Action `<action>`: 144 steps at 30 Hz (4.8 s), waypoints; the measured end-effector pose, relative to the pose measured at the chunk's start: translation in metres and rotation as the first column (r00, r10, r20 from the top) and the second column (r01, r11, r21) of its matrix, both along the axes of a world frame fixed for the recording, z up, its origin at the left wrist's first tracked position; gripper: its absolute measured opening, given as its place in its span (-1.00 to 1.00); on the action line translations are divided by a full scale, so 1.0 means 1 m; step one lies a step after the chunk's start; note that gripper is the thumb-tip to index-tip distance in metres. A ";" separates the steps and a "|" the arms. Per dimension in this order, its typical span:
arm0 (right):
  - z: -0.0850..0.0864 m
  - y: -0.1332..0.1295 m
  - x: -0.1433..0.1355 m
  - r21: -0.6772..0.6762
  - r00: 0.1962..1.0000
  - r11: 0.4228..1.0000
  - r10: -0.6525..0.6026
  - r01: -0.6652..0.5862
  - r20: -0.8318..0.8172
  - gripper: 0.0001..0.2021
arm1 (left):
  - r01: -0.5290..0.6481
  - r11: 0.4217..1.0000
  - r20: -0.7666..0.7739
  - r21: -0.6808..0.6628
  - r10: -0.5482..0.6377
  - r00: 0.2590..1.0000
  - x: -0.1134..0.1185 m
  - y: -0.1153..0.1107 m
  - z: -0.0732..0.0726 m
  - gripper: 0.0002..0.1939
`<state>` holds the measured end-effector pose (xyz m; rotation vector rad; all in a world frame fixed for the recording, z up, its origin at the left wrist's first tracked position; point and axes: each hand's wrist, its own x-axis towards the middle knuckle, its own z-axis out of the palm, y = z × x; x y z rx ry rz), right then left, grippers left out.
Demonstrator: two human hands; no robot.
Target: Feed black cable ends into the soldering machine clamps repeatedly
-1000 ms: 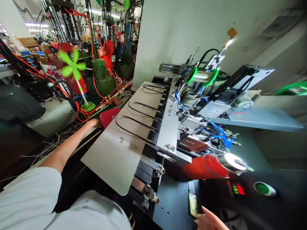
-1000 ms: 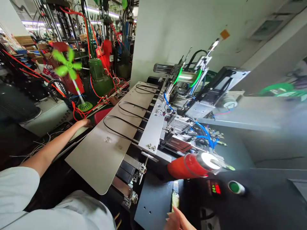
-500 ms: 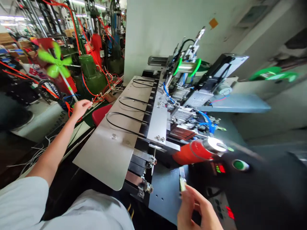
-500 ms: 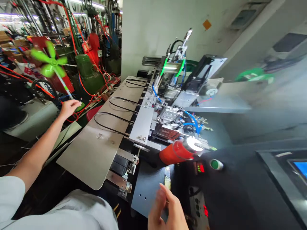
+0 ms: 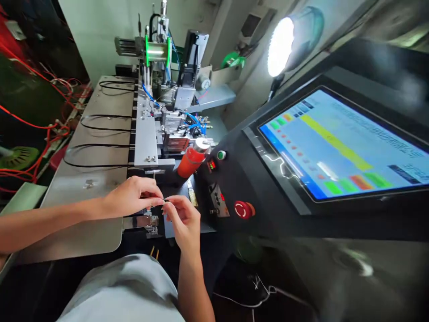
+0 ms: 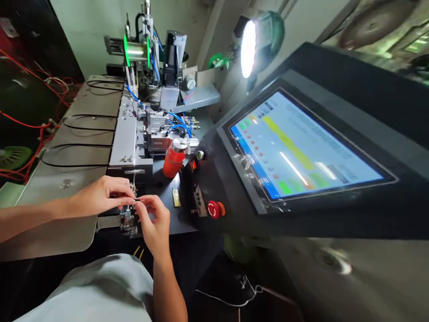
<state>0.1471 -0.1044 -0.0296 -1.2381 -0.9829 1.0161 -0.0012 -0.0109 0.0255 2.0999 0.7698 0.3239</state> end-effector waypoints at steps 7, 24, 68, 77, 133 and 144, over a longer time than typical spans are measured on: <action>-0.007 -0.003 0.016 -0.134 0.974 0.971 0.210 -0.197 0.086 -0.75 | 0.188 0.942 -0.090 0.276 -0.170 0.981 -0.011 -0.004 -0.017 -0.77; -0.008 0.015 -0.049 0.256 0.910 0.890 -0.408 0.378 0.072 -0.85 | -0.246 0.961 0.272 -0.126 0.272 0.923 -0.004 -0.020 -0.017 -0.77; -0.034 0.031 -0.005 0.062 0.934 0.998 -0.009 -0.014 0.358 -0.79 | -0.273 0.957 -0.306 0.094 0.289 0.907 -0.003 0.016 -0.025 -0.74; -0.033 0.024 -0.014 0.156 0.865 0.988 -0.073 -0.006 0.497 -0.73 | -0.275 0.958 -0.286 0.081 0.286 0.914 -0.004 0.015 -0.024 -0.73; -0.051 0.056 -0.009 0.106 0.934 0.994 -0.055 0.019 0.354 -0.68 | 0.257 0.629 -0.402 0.734 0.098 0.910 -0.019 0.005 -0.032 -0.70; -0.028 0.043 0.008 0.155 0.435 0.963 -0.045 -0.221 0.899 -0.62 | 0.155 0.870 -0.580 0.468 0.170 0.796 -0.024 0.012 -0.006 -0.82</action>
